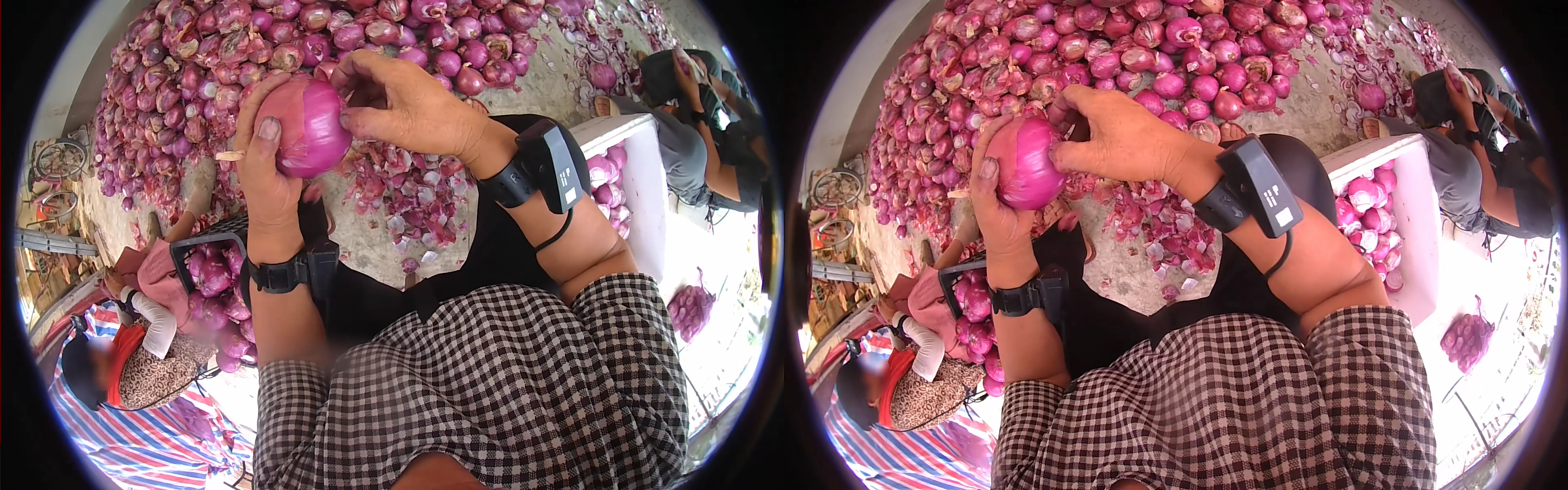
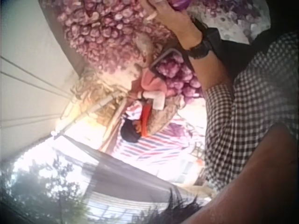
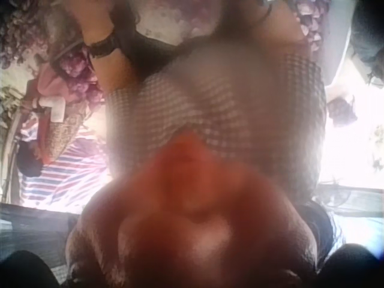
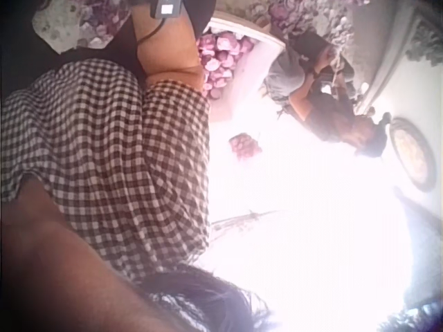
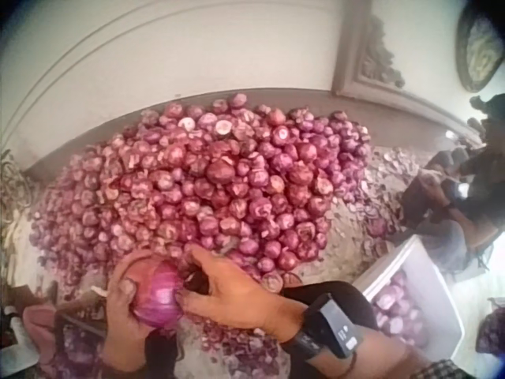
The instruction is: Peeling a large red onion by hand while sitting near a pile of onions.
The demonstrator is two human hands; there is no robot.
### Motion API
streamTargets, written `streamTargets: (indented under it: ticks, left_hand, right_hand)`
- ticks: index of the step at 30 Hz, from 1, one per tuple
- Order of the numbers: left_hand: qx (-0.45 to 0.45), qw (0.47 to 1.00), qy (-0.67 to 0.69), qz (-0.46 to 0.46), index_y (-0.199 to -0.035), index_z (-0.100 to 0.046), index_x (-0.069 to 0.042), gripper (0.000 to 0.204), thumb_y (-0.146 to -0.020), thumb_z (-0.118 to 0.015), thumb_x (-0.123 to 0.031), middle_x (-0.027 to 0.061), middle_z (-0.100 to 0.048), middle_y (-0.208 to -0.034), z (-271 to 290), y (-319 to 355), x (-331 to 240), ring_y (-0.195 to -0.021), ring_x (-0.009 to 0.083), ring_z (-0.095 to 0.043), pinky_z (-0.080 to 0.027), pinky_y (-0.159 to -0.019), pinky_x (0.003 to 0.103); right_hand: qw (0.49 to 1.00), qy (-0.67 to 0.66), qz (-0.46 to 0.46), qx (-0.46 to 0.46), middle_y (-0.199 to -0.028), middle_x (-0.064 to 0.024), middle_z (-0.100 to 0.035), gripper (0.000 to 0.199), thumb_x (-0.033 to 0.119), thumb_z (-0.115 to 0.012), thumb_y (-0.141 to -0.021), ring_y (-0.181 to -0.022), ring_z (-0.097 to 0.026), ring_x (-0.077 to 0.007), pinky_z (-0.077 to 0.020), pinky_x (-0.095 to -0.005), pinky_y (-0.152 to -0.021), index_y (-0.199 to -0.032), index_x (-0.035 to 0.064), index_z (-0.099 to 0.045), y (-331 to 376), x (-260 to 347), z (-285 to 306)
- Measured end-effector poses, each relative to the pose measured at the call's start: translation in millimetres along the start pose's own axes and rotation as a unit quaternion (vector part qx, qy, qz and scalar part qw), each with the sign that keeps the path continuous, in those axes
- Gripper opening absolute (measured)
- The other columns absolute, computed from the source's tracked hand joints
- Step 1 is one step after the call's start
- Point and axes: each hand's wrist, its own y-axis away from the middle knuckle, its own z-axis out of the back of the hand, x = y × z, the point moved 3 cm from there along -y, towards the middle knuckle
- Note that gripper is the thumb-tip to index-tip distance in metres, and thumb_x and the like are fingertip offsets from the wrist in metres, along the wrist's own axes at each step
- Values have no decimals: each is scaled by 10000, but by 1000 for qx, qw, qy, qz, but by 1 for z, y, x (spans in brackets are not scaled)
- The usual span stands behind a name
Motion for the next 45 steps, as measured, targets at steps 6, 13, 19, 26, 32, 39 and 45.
streamTargets:
  ticks: [6,13,19,26,32,39,45]
  left_hand:
    - [8,1000,10,16,-1268,-446,47,682,-798,-606,-421,181,-521,-1229,-2,1,0,-1143,276,-533,-435,-982,389]
    - [-20,996,82,24,-1238,-470,53,582,-828,-561,-350,187,-555,-1182,1,-2,4,-1075,264,-573,-467,-945,372]
    - [-10,993,93,67,-1223,-498,61,537,-859,-541,-330,173,-582,-1169,8,-3,15,-1072,246,-581,-459,-949,364]
    - [-14,995,57,76,-1222,-499,60,525,-868,-535,-326,169,-585,-1163,10,0,15,-1046,238,-595,-479,-916,349]
    - [-11,992,87,93,-1207,-506,57,514,-862,-539,-323,177,-587,-1147,6,-1,12,-1011,246,-611,-512,-882,373]
    - [-23,995,63,68,-1216,-489,61,515,-871,-509,-321,188,-579,-1156,6,-2,10,-1033,264,-603,-511,-887,383]
    - [-11,997,42,56,-1212,-484,60,505,-876,-486,-317,195,-572,-1163,1,-1,8,-1048,273,-595,-506,-888,380]
  right_hand:
    - [999,-46,17,-4,-985,-61,-578,330,84,-623,-844,-916,-573,-132,-492,-282,-817,-1146,2,-517,-2,-9,0]
    - [997,-76,17,23,-964,-50,-569,366,28,-597,-852,-897,-569,-126,-502,-274,-794,-1199,7,-484,0,-5,-2]
    - [999,-35,25,27,-905,-117,-593,436,90,-632,-808,-788,-602,-175,-519,-297,-695,-1195,-16,-464,1,-3,1]
    - [996,49,75,14,-824,-137,-623,429,120,-636,-801,-714,-617,-194,-518,-306,-654,-1164,-32,-465,0,-3,1]
    - [995,32,96,-21,-857,-226,-642,454,163,-652,-746,-757,-651,-314,-519,-368,-685,-1111,-60,-501,-4,-8,3]
    - [999,25,18,14,-1062,-123,-610,396,57,-565,-857,-976,-595,-171,-498,-305,-834,-1238,-11,-481,0,0,-1]
    - [995,-16,86,-39,-846,-227,-629,426,192,-626,-781,-798,-637,-304,-509,-382,-724,-1106,-55,-503,-4,-10,-2]
